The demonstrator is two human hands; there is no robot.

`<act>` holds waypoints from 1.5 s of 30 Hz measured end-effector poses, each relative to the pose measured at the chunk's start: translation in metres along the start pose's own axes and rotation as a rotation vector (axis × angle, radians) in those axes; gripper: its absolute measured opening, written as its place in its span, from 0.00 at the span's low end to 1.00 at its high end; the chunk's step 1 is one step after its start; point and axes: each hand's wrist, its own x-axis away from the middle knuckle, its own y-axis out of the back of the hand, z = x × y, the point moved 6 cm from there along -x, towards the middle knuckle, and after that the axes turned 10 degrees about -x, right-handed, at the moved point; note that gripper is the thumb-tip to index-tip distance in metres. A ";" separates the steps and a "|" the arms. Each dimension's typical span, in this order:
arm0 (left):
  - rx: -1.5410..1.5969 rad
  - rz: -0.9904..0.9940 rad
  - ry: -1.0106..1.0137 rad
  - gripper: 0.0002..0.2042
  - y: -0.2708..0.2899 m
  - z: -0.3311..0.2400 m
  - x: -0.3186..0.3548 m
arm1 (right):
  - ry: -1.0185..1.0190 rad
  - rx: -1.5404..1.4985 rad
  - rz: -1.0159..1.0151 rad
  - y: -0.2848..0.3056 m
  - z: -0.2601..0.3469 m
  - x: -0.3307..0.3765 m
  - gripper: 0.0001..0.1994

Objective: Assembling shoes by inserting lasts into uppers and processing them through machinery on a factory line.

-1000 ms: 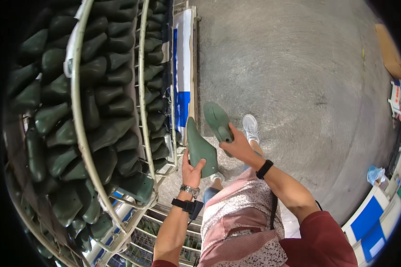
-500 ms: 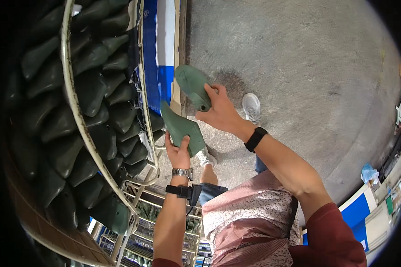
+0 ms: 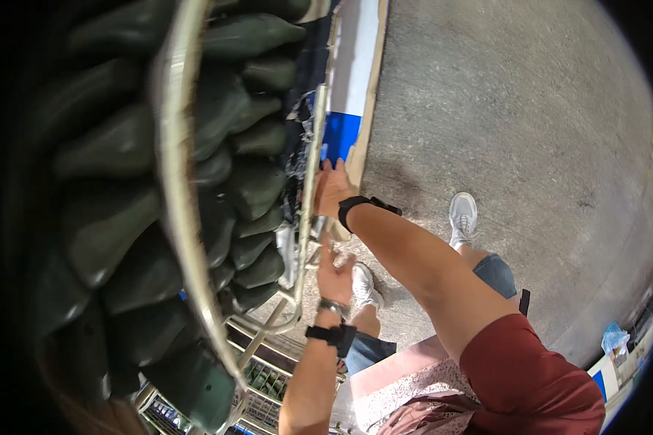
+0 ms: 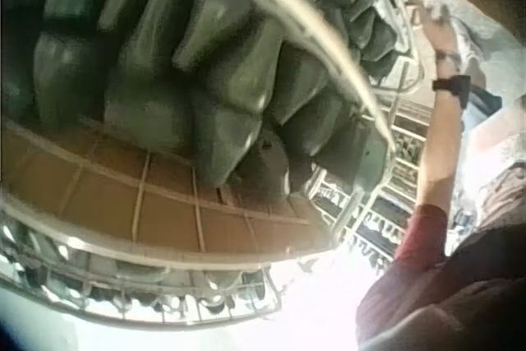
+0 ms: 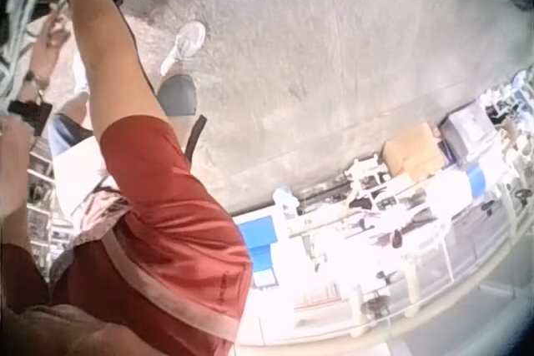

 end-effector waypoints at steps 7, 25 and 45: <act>-0.556 0.382 0.073 0.24 0.121 0.044 0.241 | -0.405 1.457 0.338 -0.126 0.133 0.149 0.29; 0.146 -0.118 0.078 0.23 0.457 0.214 0.378 | -0.779 1.342 1.029 -0.550 0.025 0.368 0.26; 0.103 -0.666 0.285 0.27 0.933 0.304 0.148 | -0.753 1.044 0.982 -0.924 -0.283 0.129 0.18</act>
